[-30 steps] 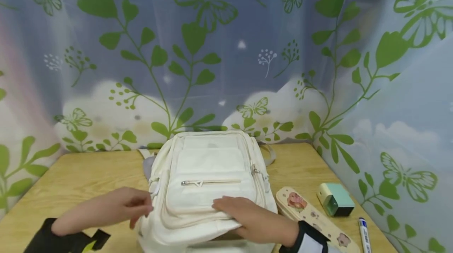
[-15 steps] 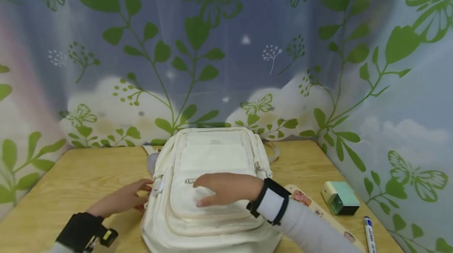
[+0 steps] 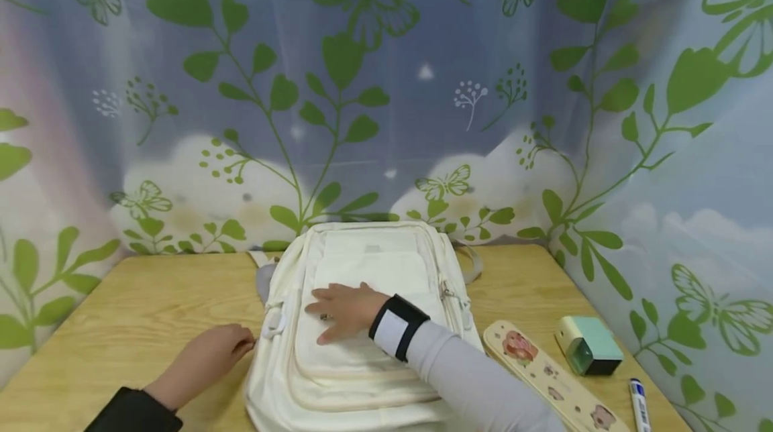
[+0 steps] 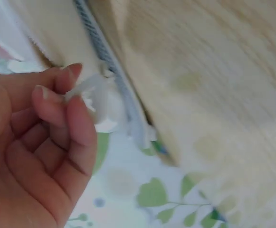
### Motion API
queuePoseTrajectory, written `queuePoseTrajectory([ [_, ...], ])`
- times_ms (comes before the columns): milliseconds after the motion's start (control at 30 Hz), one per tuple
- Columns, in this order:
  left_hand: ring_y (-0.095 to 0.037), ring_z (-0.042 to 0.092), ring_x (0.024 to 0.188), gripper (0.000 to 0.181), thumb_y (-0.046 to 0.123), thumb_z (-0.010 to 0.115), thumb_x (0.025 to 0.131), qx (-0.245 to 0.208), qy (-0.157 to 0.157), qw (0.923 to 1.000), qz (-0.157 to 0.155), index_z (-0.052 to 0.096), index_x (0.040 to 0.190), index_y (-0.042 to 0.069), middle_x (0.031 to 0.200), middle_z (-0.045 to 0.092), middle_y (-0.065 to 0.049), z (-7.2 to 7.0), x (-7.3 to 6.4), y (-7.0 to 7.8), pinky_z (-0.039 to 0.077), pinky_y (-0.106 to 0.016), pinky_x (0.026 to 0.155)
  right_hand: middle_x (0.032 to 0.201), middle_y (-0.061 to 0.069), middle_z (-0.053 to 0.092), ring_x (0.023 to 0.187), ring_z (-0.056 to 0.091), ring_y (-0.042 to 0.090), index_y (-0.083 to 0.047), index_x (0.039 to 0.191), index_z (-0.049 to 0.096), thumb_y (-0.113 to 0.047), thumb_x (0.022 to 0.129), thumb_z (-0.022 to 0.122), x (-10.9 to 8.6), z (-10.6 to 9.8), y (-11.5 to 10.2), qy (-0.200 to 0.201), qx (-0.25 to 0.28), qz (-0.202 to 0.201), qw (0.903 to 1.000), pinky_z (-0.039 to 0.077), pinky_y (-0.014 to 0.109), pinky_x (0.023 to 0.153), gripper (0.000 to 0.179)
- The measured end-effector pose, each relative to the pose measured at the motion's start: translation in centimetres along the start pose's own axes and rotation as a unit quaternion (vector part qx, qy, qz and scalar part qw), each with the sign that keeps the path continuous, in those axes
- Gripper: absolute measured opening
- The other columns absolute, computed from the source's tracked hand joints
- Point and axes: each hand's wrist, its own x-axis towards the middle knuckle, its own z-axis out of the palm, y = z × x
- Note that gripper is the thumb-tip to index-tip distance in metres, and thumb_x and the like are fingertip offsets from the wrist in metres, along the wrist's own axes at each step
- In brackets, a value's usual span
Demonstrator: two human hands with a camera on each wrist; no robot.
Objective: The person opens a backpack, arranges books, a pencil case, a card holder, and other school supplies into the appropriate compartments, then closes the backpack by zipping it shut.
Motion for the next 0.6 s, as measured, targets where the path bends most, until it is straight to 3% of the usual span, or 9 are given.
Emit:
queuePoseTrajectory([
  [100, -0.007, 0.050, 0.056, 0.018, 0.013, 0.068, 0.083, 0.022, -0.004, 0.9997, 0.011, 0.062, 0.067, 0.017, 0.061, 0.054, 0.008, -0.7, -1.2, 0.7, 0.041, -0.025, 0.052, 0.156, -0.012, 0.016, 0.146, 0.011, 0.016, -0.038, 0.145, 0.030, -0.052, 0.089, 0.054, -0.1, 0.1, 0.0, 0.001, 0.002, 0.000, 1.0000, 0.016, 0.059, 0.111, 0.063],
  [167, -0.005, 0.043, 0.053, 0.022, 0.012, 0.067, 0.082, 0.029, -0.011, 0.9988, 0.039, 0.058, 0.063, 0.017, 0.058, 0.050, 0.009, -1.2, -2.0, 1.0, 0.037, -0.023, 0.050, 0.156, -0.012, 0.015, 0.146, 0.011, 0.016, -0.037, 0.145, 0.030, -0.052, 0.089, 0.054, -0.2, 0.1, 0.0, 0.001, 0.003, 0.001, 1.0000, 0.016, 0.059, 0.111, 0.063],
  [233, -0.004, 0.037, 0.052, 0.025, 0.011, 0.067, 0.082, 0.022, -0.037, 0.9974, 0.058, 0.055, 0.061, 0.017, 0.057, 0.047, 0.010, -1.8, -2.8, 1.4, 0.033, -0.022, 0.050, 0.156, -0.012, 0.015, 0.146, 0.011, 0.016, -0.037, 0.145, 0.029, -0.052, 0.089, 0.054, -0.3, 0.1, -0.1, 0.002, 0.003, 0.003, 1.0000, 0.016, 0.060, 0.111, 0.063],
  [300, -0.004, 0.034, 0.053, 0.025, 0.009, 0.066, 0.082, 0.009, -0.073, 0.9951, 0.065, 0.055, 0.061, 0.017, 0.057, 0.046, 0.010, -2.3, -3.5, 1.8, 0.033, -0.021, 0.050, 0.156, -0.012, 0.015, 0.146, 0.011, 0.016, -0.038, 0.145, 0.029, -0.052, 0.088, 0.054, -0.3, 0.2, -0.1, 0.004, 0.003, 0.006, 1.0000, 0.016, 0.060, 0.111, 0.063],
  [400, -0.004, 0.028, 0.051, 0.033, 0.004, 0.063, 0.083, -0.024, -0.121, 0.9912, 0.050, 0.048, 0.056, 0.016, 0.054, 0.038, 0.010, -2.6, -4.4, 2.5, 0.028, -0.021, 0.049, 0.156, -0.014, 0.014, 0.146, 0.010, 0.016, -0.040, 0.145, 0.029, -0.053, 0.088, 0.054, -0.2, 0.5, 0.0, 0.006, -0.004, 0.012, 0.9999, 0.016, 0.059, 0.111, 0.064],
  [533, -0.004, 0.019, 0.050, 0.041, 0.002, 0.059, 0.081, -0.060, -0.146, 0.9858, 0.058, 0.033, 0.053, 0.018, 0.053, 0.023, 0.011, -2.5, -5.3, 3.4, 0.021, -0.019, 0.047, 0.156, -0.015, 0.014, 0.146, 0.012, 0.016, -0.041, 0.144, 0.029, -0.056, 0.087, 0.053, 0.0, 0.7, -0.2, 0.010, -0.029, 0.019, 0.9994, 0.021, 0.057, 0.111, 0.064],
  [600, -0.003, 0.021, 0.049, 0.038, 0.005, 0.060, 0.079, -0.078, -0.160, 0.9815, 0.069, 0.036, 0.053, 0.018, 0.053, 0.026, 0.012, -2.4, -5.6, 4.1, 0.022, -0.019, 0.047, 0.156, -0.015, 0.014, 0.146, 0.013, 0.017, -0.041, 0.144, 0.029, -0.056, 0.086, 0.053, -0.1, 0.7, -0.3, 0.011, -0.040, 0.021, 0.9989, 0.023, 0.057, 0.110, 0.064],
])
